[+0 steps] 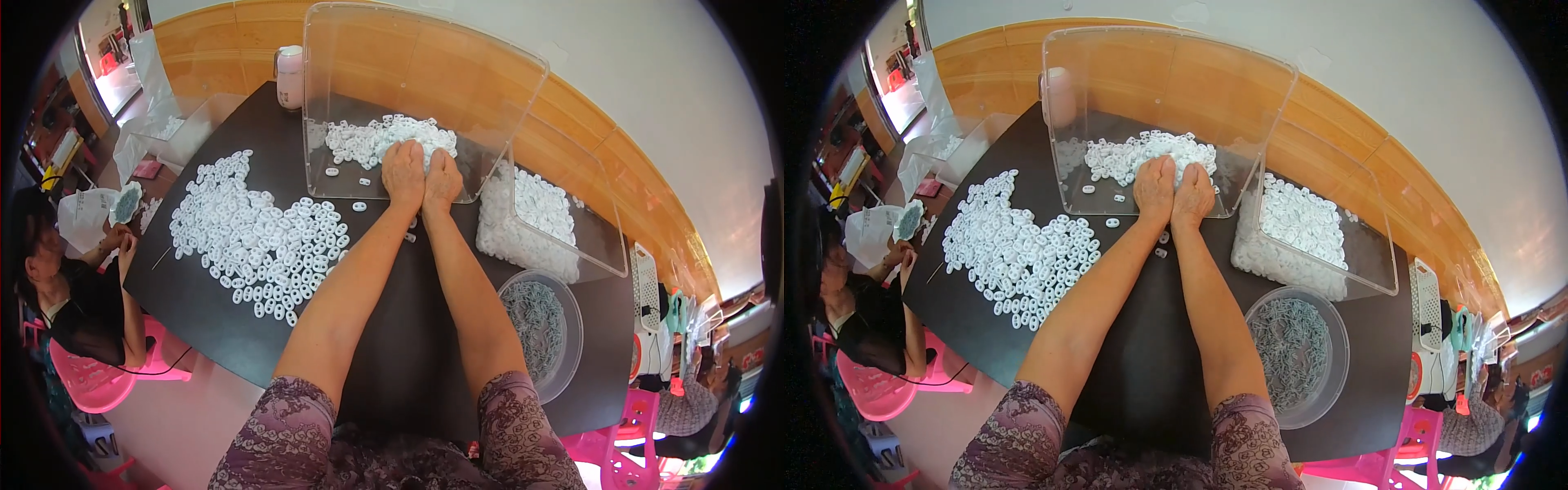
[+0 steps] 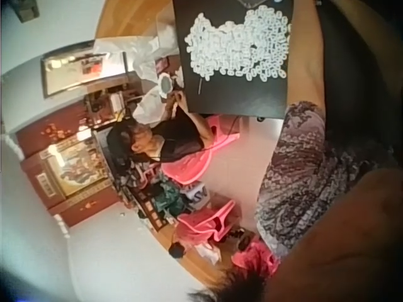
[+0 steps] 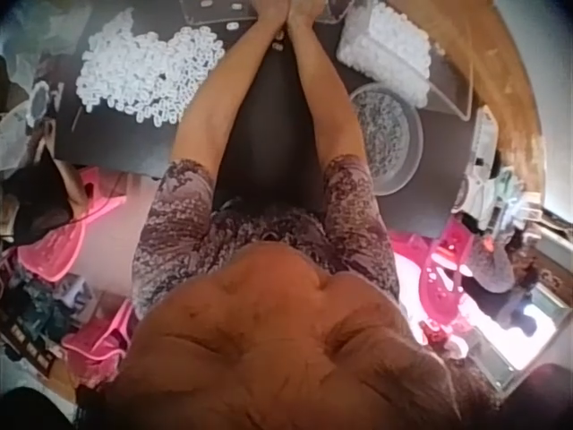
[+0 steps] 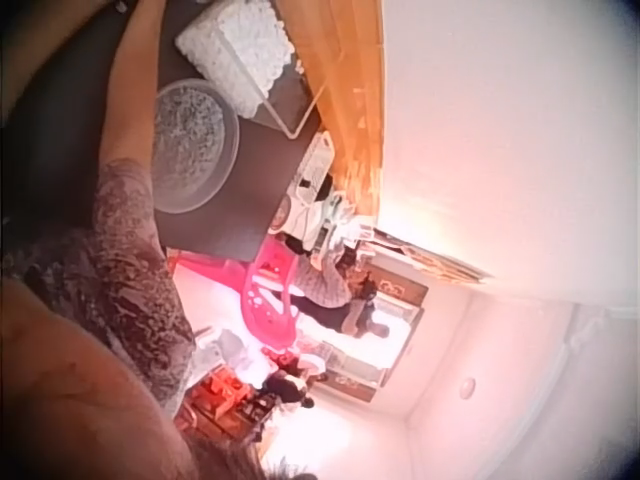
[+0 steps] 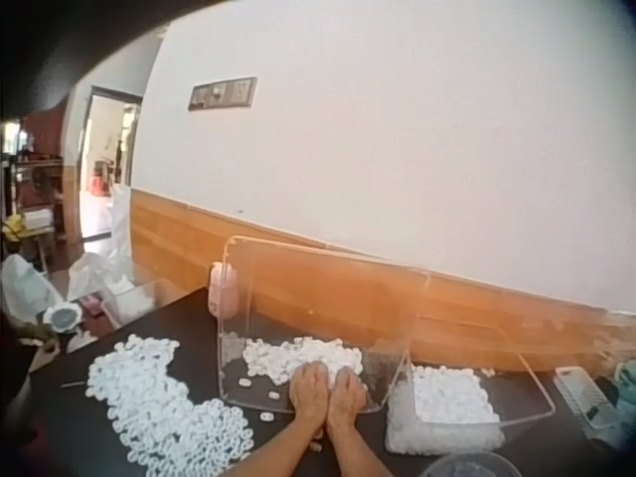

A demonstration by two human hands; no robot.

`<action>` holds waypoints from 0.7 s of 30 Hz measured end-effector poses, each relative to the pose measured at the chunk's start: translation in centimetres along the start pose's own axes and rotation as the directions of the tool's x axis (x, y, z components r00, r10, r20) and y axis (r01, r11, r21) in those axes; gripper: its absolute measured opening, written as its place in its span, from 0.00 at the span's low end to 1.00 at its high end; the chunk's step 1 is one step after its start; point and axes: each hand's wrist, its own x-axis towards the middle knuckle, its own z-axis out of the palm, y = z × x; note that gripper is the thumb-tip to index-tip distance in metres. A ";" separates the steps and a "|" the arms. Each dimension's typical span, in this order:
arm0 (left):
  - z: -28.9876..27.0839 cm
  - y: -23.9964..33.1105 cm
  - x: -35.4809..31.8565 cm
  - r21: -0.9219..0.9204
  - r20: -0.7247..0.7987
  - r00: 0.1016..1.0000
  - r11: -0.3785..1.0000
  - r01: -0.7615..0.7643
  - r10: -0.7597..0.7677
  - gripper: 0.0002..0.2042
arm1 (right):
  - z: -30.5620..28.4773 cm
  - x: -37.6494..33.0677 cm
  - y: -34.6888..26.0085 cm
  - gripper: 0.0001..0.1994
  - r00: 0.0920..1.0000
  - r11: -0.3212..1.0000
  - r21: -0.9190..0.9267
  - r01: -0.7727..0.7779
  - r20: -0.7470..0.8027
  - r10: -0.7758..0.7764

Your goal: Manually assembling small white plastic components by inserting metal pins into them.

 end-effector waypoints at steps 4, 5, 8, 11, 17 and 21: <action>0.5 1.0 -0.2 -0.209 0.081 0.983 0.961 0.180 -0.166 0.19 | -0.9 0.9 -0.3 0.20 0.979 0.974 0.113 -0.198 0.077 0.190; 0.8 1.1 -0.4 -0.264 0.072 0.975 0.939 0.222 -0.210 0.18 | -0.9 0.9 -0.3 0.20 0.978 0.974 0.108 -0.200 0.073 0.193; 1.1 0.3 -0.2 -0.480 0.134 0.943 0.813 0.330 -0.304 0.19 | -0.6 0.3 -1.0 0.19 0.962 0.867 0.422 -0.264 0.050 0.268; 1.1 0.6 -0.9 -0.560 0.140 0.932 0.750 0.352 -0.333 0.17 | -0.9 0.3 -0.7 0.18 0.944 0.832 0.458 -0.313 0.058 0.324; -0.1 1.3 -1.8 -0.695 0.237 0.897 0.581 0.424 -0.372 0.15 | -1.6 -1.2 -1.5 0.15 0.927 0.658 0.678 -0.327 0.096 0.362; -1.3 2.2 -2.8 -0.746 0.285 0.875 0.482 0.459 -0.392 0.14 | -2.9 -2.6 -2.9 0.14 0.916 0.574 0.743 -0.344 0.131 0.379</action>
